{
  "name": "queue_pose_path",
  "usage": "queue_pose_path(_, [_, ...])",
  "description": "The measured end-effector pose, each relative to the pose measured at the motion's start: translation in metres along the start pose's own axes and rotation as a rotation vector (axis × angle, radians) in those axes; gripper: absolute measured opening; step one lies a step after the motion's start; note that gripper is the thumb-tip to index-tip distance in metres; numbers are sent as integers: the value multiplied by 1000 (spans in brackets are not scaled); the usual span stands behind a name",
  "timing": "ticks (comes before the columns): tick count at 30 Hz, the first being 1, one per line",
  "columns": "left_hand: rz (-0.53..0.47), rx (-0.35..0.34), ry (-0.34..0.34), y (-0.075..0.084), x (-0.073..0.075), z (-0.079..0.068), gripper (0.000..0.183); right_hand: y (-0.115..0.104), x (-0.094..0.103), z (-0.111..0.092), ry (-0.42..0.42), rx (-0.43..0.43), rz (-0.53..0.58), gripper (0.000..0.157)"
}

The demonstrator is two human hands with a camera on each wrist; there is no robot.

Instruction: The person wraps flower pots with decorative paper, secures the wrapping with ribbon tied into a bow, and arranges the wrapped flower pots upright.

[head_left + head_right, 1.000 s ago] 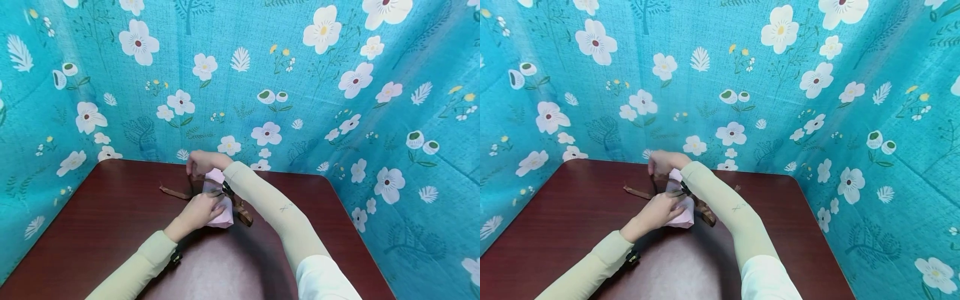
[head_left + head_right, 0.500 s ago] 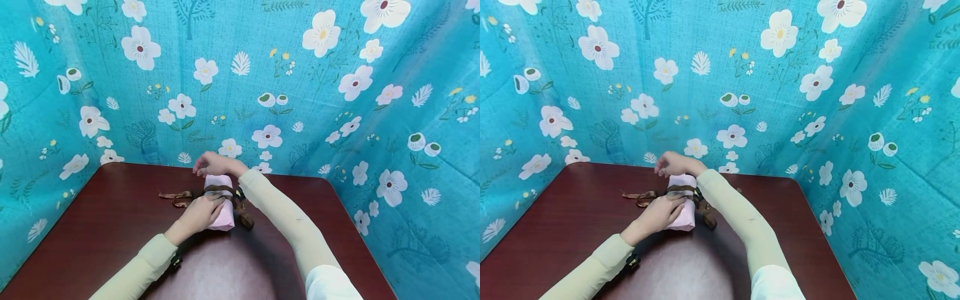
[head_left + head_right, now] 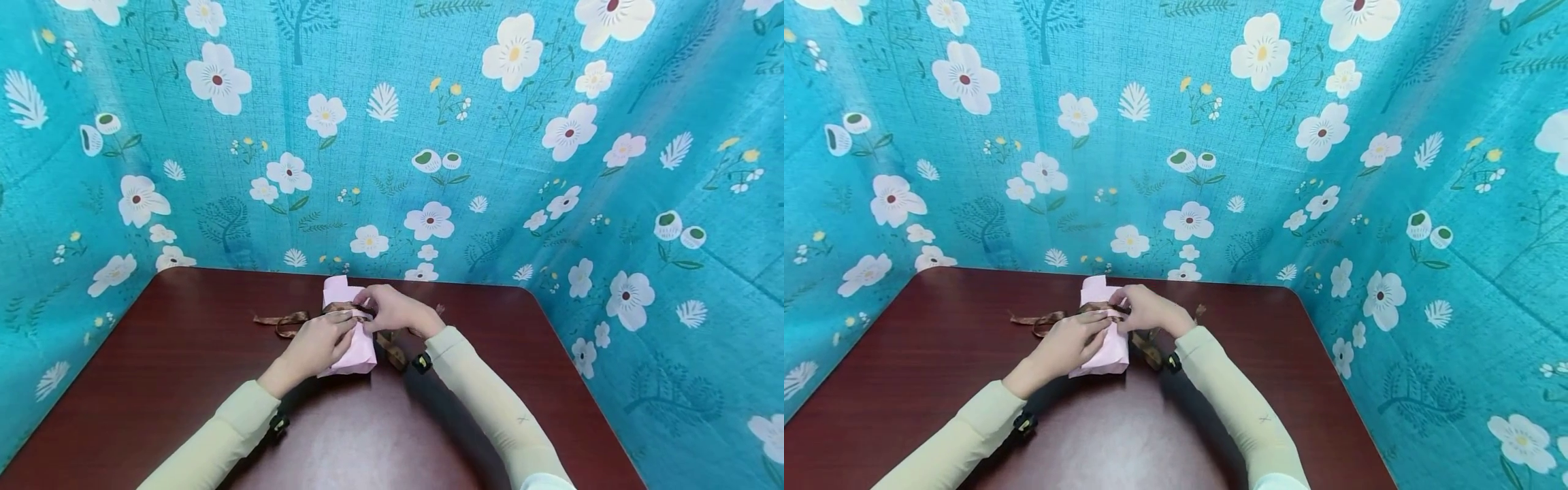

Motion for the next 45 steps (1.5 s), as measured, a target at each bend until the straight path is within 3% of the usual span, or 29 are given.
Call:
queue_pose_path(7, [-15, 8, 16, -7, 3, -4, 28, 10, -4, 3, 96, 55, 20, 17])
queue_pose_path(14, [-59, -8, -29, -17, 4, -4, 27, 9, -2, 4, 133, 89, 2, 16])
queue_pose_path(20, [-158, -64, 46, -24, 10, -7, 27, 8, -5, 4, 128, 92, 9, 17])
queue_pose_path(23, [-194, -37, 68, -29, 10, -10, 30, 6, -4, 2, 146, 113, -10, 17])
queue_pose_path(29, [-242, 91, -78, -38, -5, -14, 42, 1, -4, -3, 180, 166, -43, 18])
queue_pose_path(32, [-264, 118, -108, -39, -9, -17, 42, 3, -7, -5, 176, 161, -56, 17])
queue_pose_path(37, [-256, 155, -51, -42, -4, -24, 39, 8, -9, -10, 185, 131, -56, 14])
queue_pose_path(45, [-151, 206, 92, -41, 5, -31, 19, 15, -13, -14, 166, 85, 7, 13])
Point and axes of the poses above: each hand's wrist, its own z-axis towards the middle knuckle, its own x-axis out of the back of the hand, y = z × x, the point moved 8 cm from there along z, towards the middle knuckle, and after that the axes turned 8 degrees about -y, right-handed, at the moved point
